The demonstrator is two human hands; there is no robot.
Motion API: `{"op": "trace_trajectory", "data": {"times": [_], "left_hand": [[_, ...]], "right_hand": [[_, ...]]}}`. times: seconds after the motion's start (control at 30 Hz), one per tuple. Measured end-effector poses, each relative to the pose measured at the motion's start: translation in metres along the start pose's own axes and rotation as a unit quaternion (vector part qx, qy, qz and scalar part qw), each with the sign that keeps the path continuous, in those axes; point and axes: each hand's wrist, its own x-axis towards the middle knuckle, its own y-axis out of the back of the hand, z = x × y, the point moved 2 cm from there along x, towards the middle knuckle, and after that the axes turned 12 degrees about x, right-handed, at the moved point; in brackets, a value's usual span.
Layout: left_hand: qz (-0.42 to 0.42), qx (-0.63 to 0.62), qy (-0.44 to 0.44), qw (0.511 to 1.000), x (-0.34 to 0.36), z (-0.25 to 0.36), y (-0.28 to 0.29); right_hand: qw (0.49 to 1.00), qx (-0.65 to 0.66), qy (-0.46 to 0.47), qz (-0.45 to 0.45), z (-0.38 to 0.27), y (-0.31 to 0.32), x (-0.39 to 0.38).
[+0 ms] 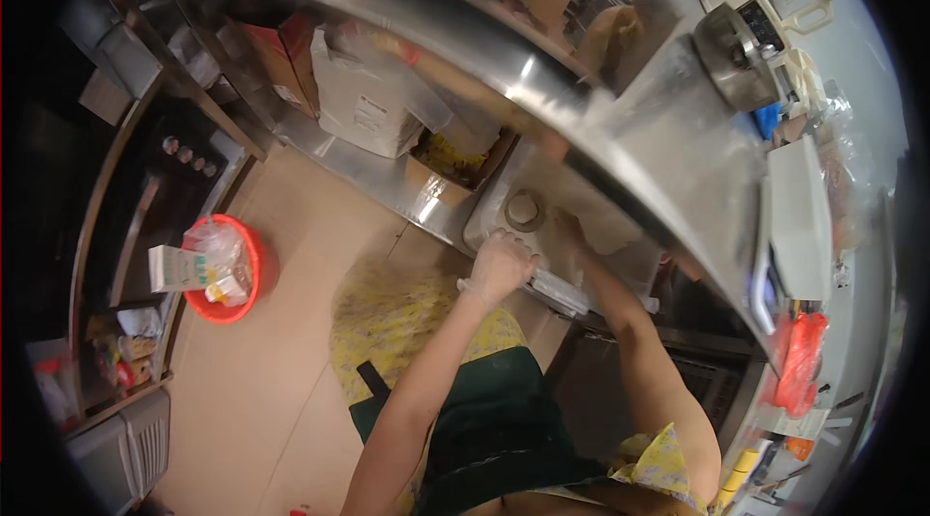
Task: Measuring and mixing ingredients for dough, including weighing powder and whisking with liquid.
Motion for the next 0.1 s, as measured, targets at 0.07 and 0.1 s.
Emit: {"op": "trace_trajectory", "data": {"times": [0.07,0.1], "left_hand": [[0.218,-0.062,-0.052,0.973,0.007,0.0,-0.009],[0.225,-0.081,-0.047,0.97,0.003,-0.006,-0.02]], "right_hand": [[0.987,0.134,0.038,0.077,0.009,0.007,0.039],[0.987,0.049,0.125,0.091,0.002,-0.002,0.052]]}}
